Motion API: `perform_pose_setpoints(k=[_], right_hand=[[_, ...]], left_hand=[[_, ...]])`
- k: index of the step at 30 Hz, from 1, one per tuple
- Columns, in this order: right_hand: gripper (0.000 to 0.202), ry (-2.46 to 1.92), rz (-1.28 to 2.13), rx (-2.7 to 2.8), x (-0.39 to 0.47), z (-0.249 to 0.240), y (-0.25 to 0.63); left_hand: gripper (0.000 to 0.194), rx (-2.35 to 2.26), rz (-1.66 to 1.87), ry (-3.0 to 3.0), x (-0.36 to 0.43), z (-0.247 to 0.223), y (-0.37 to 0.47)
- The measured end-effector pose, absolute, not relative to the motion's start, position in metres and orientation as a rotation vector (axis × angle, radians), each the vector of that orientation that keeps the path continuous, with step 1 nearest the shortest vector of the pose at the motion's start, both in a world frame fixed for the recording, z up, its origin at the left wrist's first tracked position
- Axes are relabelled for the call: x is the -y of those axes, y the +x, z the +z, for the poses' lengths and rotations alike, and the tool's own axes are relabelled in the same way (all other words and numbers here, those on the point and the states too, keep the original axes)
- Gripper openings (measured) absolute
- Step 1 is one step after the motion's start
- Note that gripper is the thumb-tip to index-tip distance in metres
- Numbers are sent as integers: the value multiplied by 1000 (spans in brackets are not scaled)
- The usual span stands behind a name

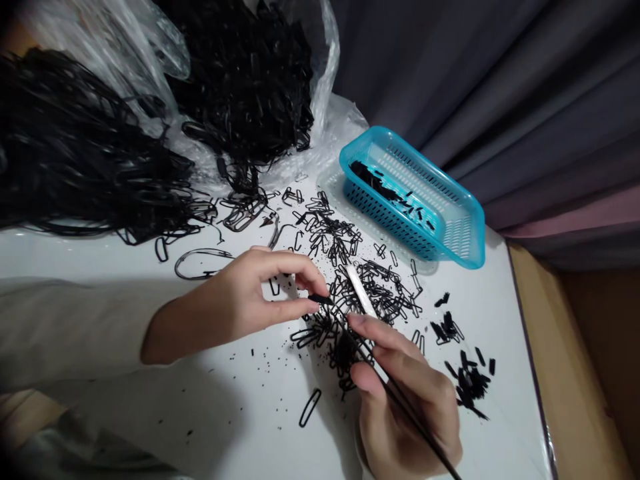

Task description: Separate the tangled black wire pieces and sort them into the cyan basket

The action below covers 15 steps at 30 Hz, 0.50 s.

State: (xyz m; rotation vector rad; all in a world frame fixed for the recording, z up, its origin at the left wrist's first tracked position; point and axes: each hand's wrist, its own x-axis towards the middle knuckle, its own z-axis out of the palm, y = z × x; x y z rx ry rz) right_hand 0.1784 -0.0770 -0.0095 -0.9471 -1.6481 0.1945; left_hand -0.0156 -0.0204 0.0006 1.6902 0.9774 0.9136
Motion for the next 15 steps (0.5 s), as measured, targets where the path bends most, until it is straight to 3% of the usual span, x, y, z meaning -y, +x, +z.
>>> perform_pose_setpoints(k=[6,11,15], right_hand=[[25,-767,152,1752,72,-10,183],[16,-912,211,1914,80,2,185],[20,-1020,260,1927,91,7,185]], left_hand=[[6,-937,923,1637,18,-2,-14],[5,-886,939,1551,19,-2,-13],[6,-883,940,1544,19,-2,-13]])
